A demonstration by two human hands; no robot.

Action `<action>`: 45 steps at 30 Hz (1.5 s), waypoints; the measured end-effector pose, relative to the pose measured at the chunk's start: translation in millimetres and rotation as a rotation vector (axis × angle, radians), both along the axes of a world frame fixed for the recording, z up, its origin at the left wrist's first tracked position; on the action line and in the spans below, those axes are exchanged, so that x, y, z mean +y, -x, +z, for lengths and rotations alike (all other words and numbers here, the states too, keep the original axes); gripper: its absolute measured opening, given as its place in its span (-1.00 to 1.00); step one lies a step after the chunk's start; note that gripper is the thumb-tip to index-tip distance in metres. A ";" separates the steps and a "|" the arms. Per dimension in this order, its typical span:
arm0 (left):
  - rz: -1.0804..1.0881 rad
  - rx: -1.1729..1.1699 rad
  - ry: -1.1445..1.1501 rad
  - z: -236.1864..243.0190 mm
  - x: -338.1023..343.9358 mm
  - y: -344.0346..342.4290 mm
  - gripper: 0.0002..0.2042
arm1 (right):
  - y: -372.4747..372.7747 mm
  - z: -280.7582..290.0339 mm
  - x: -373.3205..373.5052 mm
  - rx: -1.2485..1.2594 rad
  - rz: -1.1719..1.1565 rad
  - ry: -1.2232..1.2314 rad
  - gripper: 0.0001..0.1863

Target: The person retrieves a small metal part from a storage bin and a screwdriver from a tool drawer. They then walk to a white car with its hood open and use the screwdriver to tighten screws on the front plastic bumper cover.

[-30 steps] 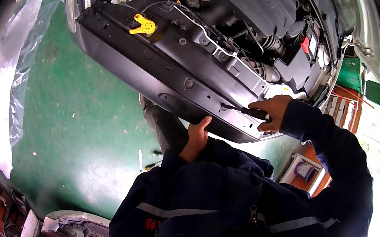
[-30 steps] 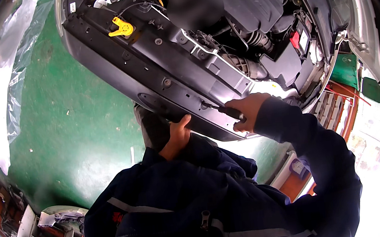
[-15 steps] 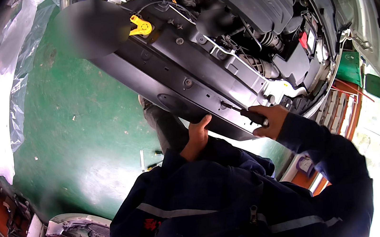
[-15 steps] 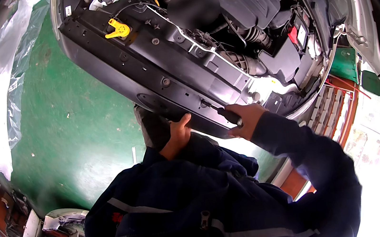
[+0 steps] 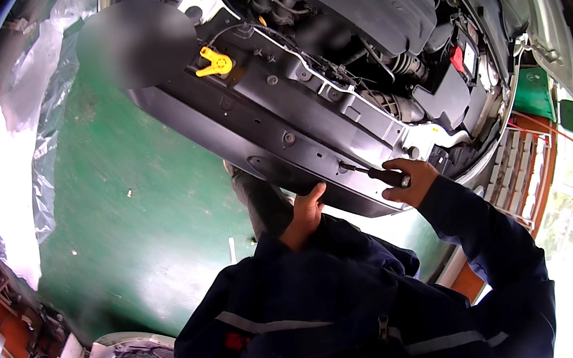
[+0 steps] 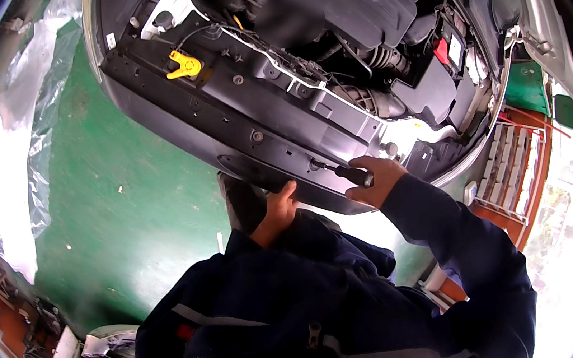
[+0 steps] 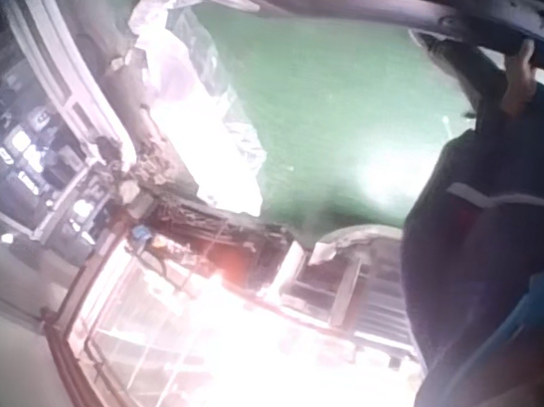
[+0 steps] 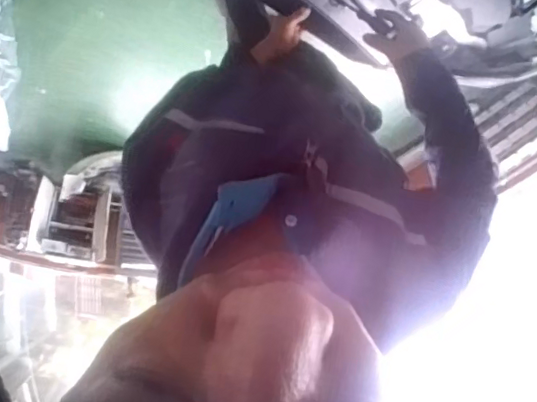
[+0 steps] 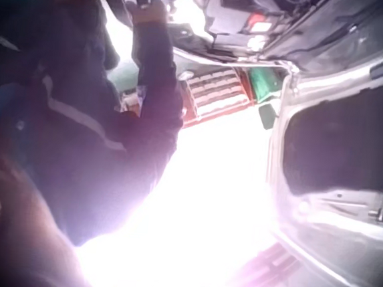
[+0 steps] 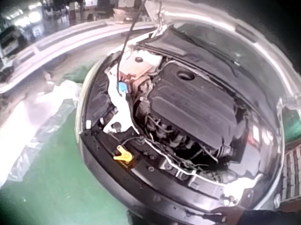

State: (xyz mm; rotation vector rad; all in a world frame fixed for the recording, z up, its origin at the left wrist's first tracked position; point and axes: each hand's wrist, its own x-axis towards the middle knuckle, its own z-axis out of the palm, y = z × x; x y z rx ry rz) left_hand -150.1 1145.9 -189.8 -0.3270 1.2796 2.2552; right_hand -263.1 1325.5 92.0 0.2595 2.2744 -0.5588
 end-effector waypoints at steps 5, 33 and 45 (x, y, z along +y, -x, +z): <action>-0.127 -0.451 -0.201 3.6 -21.2 7.2 -0.60 | 11.9 13.1 -13.1 0.013 0.268 0.015 -0.33; -0.341 0.866 0.857 117.3 -108.8 296.6 -0.77 | -97.5 48.1 -72.6 0.319 -0.493 -0.046 -0.47; -0.301 -0.332 -0.657 186.0 -87.0 244.4 -0.82 | -117.9 81.1 -89.5 0.591 -0.892 0.451 -0.48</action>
